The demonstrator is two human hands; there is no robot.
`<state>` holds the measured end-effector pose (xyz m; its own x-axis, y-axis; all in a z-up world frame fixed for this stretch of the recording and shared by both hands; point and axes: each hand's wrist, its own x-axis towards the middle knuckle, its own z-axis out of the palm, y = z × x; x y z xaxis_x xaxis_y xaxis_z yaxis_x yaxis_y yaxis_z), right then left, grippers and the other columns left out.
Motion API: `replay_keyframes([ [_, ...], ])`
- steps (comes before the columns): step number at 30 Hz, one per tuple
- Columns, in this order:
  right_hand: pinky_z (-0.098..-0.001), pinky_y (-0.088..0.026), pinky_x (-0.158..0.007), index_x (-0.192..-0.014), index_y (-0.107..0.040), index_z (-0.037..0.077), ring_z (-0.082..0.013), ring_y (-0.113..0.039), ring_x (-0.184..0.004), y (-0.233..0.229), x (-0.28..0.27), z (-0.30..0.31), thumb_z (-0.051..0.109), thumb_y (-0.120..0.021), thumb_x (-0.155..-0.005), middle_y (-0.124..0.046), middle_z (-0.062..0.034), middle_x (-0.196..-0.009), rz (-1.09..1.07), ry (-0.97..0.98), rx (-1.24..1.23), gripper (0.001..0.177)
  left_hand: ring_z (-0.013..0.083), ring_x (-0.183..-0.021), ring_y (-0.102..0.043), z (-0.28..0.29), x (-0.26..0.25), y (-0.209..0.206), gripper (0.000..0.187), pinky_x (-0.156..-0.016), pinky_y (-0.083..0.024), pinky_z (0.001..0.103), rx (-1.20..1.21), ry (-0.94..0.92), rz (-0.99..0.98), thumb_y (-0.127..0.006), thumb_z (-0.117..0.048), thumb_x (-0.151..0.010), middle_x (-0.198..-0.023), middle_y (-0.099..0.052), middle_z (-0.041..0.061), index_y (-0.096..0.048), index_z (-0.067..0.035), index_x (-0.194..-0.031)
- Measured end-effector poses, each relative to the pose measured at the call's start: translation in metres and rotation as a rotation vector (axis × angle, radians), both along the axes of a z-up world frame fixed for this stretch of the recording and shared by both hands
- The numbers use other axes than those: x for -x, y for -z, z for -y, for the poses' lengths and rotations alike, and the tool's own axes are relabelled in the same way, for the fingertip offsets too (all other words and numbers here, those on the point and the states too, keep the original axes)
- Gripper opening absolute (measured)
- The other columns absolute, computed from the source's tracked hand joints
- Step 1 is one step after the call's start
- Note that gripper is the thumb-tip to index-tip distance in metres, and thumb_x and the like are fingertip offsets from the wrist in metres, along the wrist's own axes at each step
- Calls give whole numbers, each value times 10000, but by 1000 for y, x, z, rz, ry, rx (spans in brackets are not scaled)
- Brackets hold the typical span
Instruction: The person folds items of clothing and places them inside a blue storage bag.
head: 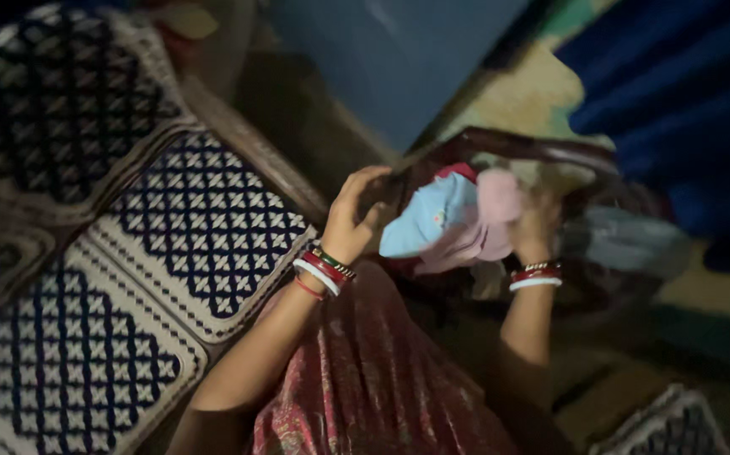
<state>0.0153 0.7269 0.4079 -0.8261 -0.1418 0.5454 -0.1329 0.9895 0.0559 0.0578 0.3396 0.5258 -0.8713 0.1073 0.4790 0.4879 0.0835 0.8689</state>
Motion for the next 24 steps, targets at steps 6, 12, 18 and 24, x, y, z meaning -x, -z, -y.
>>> replay_keyframes([
  [6, -560, -256, -1164, -1464, -494, 163, -465, -297, -1445, 67, 39, 114, 132, -839, -719, -375, -233, -1595, 628, -398, 311, 822, 221, -1130, -676, 59, -32, 60, 487, -992, -531, 319, -91, -353, 213, -622, 71, -857, -1218, -660, 98, -622, -85, -1319],
  [12, -537, -268, -1189, -1438, -517, 193, -489, -285, -1450, 25, 60, 268, 176, -833, -761, -415, -182, -1553, 791, -768, 136, 748, 167, -1092, -677, 120, -84, 80, 476, -903, -548, 299, -275, -634, 302, -576, 89, -884, -1245, -681, 44, -620, -97, -1320],
  [18, -506, -298, -1193, -1417, -545, 172, -444, -328, -1451, -29, 41, 394, 162, -804, -801, -465, -176, -1533, 785, -1123, 23, 669, 163, -1149, -679, 185, -150, 97, 409, -1001, -532, 293, -447, -893, 199, -573, 66, -928, -1273, -700, 72, -617, -45, -1320],
  [24, -479, -307, -1179, -1419, -559, 122, -395, -391, -1420, -52, -17, 494, 207, -781, -814, -485, -197, -1497, 839, -1402, -13, 651, 165, -1121, -671, 244, -226, 125, 395, -993, -523, 299, -592, -1103, 102, -553, 93, -921, -1271, -703, 94, -624, -16, -1294],
])
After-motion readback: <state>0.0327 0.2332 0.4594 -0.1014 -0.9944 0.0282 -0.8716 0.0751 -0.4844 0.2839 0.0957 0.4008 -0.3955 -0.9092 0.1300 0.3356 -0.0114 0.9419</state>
